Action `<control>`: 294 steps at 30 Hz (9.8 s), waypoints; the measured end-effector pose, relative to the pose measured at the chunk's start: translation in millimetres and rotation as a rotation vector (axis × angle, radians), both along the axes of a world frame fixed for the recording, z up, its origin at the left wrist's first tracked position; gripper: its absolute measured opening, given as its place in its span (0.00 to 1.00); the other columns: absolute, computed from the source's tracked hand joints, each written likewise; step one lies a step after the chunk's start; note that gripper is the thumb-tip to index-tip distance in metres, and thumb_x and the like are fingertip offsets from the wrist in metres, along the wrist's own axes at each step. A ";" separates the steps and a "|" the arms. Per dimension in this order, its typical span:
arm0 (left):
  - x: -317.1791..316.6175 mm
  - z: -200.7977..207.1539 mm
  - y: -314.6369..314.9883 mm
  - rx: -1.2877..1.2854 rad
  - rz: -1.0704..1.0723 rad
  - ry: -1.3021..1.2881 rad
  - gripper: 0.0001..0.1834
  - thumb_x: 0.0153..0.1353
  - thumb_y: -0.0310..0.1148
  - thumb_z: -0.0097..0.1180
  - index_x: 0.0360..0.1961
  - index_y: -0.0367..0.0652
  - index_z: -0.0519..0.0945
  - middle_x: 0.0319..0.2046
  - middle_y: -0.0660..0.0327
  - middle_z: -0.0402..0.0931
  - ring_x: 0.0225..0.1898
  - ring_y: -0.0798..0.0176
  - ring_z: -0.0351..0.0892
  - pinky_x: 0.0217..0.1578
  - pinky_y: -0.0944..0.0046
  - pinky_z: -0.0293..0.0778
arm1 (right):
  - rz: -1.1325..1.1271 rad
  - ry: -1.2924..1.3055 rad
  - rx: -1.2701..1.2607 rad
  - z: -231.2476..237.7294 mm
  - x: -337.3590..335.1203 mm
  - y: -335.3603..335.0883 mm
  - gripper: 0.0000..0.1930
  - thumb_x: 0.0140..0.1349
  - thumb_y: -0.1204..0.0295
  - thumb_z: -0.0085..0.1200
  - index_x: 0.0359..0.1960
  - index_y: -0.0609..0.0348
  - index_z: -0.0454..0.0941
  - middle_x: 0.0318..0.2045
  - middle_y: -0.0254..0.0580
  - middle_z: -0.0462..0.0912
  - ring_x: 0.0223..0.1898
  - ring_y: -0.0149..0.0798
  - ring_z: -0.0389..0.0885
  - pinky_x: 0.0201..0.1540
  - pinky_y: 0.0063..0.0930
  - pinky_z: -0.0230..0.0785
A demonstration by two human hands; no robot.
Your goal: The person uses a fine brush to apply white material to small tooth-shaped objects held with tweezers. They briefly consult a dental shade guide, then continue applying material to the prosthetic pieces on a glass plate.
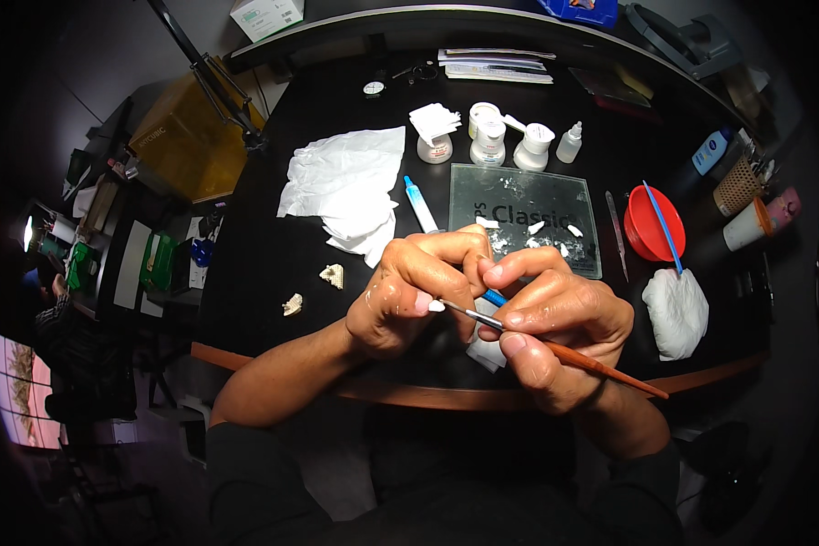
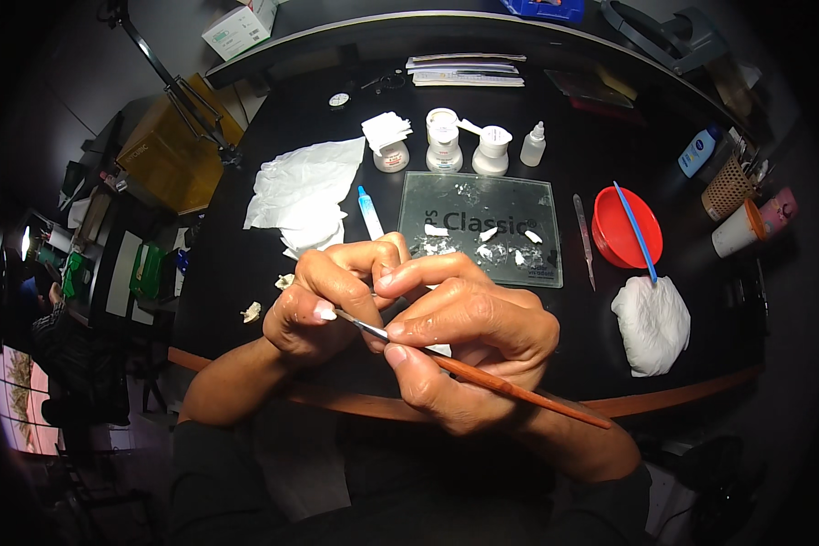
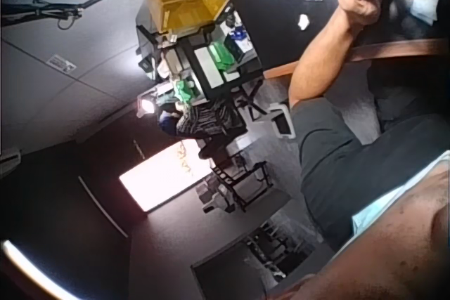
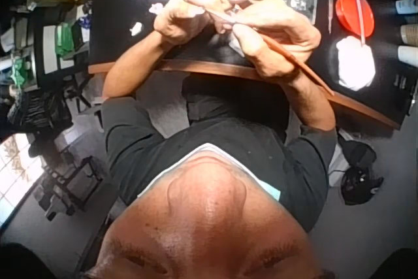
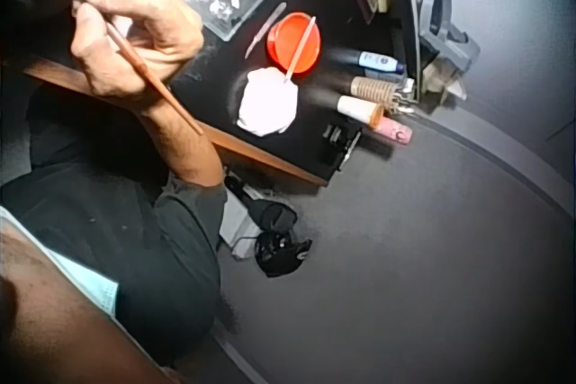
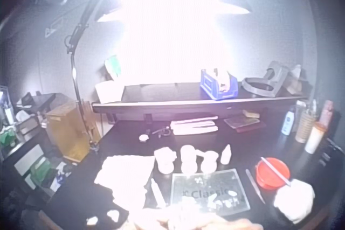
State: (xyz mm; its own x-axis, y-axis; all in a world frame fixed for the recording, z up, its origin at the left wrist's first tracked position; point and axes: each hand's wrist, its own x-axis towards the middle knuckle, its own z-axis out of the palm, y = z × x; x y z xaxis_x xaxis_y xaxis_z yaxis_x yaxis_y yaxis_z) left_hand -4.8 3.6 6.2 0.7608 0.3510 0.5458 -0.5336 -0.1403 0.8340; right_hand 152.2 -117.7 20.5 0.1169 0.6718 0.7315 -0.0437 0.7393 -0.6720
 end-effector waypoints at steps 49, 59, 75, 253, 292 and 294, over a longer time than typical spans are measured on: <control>0.9 1.3 -1.2 0.009 0.015 0.000 0.32 0.50 0.54 0.43 0.18 0.33 0.85 0.24 0.53 0.77 0.38 0.57 0.71 0.46 0.57 0.67 | -0.025 -0.004 0.030 0.4 -0.9 0.0 0.11 0.48 0.89 0.61 0.33 0.64 0.83 0.26 0.45 0.87 0.46 0.50 0.87 0.52 0.37 0.76; -0.3 0.4 -2.2 0.010 0.016 -0.006 0.32 0.50 0.54 0.43 0.18 0.33 0.84 0.24 0.52 0.77 0.38 0.57 0.71 0.45 0.57 0.67 | -0.025 0.012 0.028 -1.7 -2.1 -2.1 0.10 0.48 0.89 0.61 0.32 0.64 0.83 0.27 0.45 0.87 0.46 0.50 0.87 0.52 0.39 0.76; 4.4 -3.5 -6.3 -0.060 -0.020 -0.012 0.31 0.54 0.52 0.44 0.21 0.31 0.84 0.25 0.52 0.78 0.39 0.56 0.71 0.46 0.57 0.67 | -0.130 -0.098 0.137 -4.6 0.3 -2.9 0.11 0.51 0.88 0.59 0.37 0.65 0.82 0.30 0.45 0.86 0.48 0.50 0.85 0.53 0.40 0.79; 4.2 -0.4 -17.9 -0.305 0.028 -0.153 0.23 0.65 0.43 0.43 0.20 0.37 0.72 0.34 0.52 0.72 0.41 0.56 0.70 0.53 0.54 0.65 | -0.222 0.011 -0.188 -44.7 -13.9 9.9 0.19 0.61 0.87 0.67 0.42 0.63 0.66 0.55 0.55 0.77 0.48 0.35 0.88 0.48 0.24 0.85; 194.6 16.8 314.8 1.193 0.687 1.326 0.39 0.54 0.36 0.57 0.72 0.48 0.73 0.78 0.40 0.54 0.80 0.42 0.51 0.77 0.48 0.52 | -0.816 -0.342 -0.186 -53.7 100.7 -127.8 0.13 0.51 0.87 0.72 0.34 0.63 0.81 0.36 0.47 0.87 0.33 0.43 0.90 0.35 0.29 0.83; 195.8 19.2 309.2 1.254 0.652 1.303 0.40 0.54 0.35 0.57 0.71 0.34 0.71 0.78 0.44 0.55 0.79 0.45 0.53 0.78 0.51 0.53 | -0.824 -0.349 -0.188 -52.6 100.1 -127.2 0.13 0.51 0.87 0.72 0.34 0.63 0.81 0.36 0.47 0.87 0.33 0.43 0.90 0.35 0.29 0.83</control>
